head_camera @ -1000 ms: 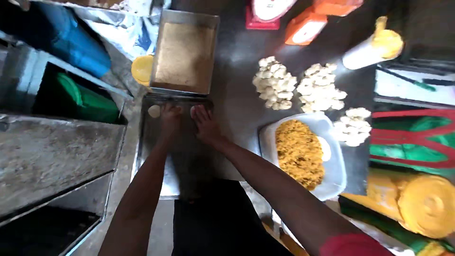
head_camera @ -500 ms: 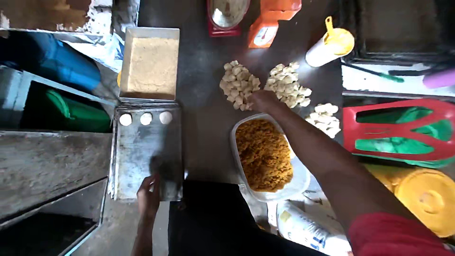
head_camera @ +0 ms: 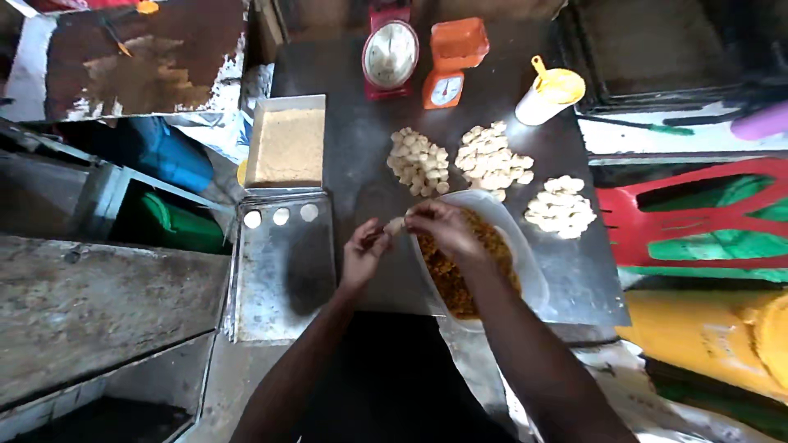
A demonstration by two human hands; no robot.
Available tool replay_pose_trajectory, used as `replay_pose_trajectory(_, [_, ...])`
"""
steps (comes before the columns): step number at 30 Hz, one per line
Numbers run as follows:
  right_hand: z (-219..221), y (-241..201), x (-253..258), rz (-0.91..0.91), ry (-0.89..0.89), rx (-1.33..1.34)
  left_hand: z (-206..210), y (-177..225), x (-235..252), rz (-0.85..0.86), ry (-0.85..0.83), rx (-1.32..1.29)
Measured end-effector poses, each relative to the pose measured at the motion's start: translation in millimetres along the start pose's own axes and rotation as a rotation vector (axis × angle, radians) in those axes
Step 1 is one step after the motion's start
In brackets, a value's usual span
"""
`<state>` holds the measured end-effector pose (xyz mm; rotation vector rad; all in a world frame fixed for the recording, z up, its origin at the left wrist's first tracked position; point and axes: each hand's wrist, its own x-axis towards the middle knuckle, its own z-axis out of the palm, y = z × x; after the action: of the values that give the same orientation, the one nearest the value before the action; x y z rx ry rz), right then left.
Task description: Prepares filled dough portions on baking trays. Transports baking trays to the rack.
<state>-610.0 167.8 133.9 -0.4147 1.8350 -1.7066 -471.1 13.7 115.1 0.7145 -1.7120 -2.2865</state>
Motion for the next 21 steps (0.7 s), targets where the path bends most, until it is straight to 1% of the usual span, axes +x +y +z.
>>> replay_pose_trajectory(2, [30.3, 11.2, -28.3, 0.028, 0.086, 0.131, -1.8, 1.2, -6.8, -0.018, 0.013, -0.056])
replay_pose_trajectory(4, [48.2, 17.9, -51.9, -0.006, 0.148, 0.127, -12.9, -2.9, -13.8, 0.006, 0.042, -0.075])
replay_pose_trajectory(6, [57.6, 19.6, -72.1, -0.076, 0.158, 0.025, -23.9, -2.7, -21.5, -0.025, 0.077, -0.111])
replay_pose_trajectory(8, [65.2, 14.3, -87.0, -0.101, 0.133, -0.095, -31.4, -0.9, -26.6, -0.066, 0.085, -0.109])
replay_pose_trajectory(10, [70.6, 9.6, -94.0, -0.107, 0.098, -0.243, -33.6, 1.2, -29.8, -0.08, 0.048, -0.095])
replay_pose_trajectory(12, [72.8, 7.4, -95.2, -0.099, 0.093, -0.327, -29.6, 2.3, -32.6, -0.082, -0.007, -0.076])
replay_pose_trajectory(14, [71.2, 8.3, -94.0, -0.049, 0.147, -0.287, -24.7, 0.3, -36.8, -0.056, -0.104, -0.067])
replay_pose_trajectory(15, [67.7, 8.6, -93.3, -0.017, 0.145, -0.236, -24.3, -1.4, -38.7, -0.02, -0.173, -0.044])
replay_pose_trajectory(17, [58.8, 7.0, -93.9, 0.035, 0.084, -0.112, -26.5, -5.5, -41.1, 0.087, -0.288, 0.039])
replay_pose_trajectory(18, [55.0, 6.9, -94.6, 0.045, 0.046, -0.064, -26.9, -7.9, -42.0, 0.14, -0.308, 0.098])
replay_pose_trajectory(19, [53.1, 7.7, -94.9, 0.042, 0.03, -0.029, -25.0, -9.3, -43.1, 0.175, -0.289, 0.154])
replay_pose_trajectory(21, [53.9, 9.5, -97.0, 0.025, 0.044, -0.002, -17.2, -10.8, -45.3, 0.204, -0.183, 0.235])
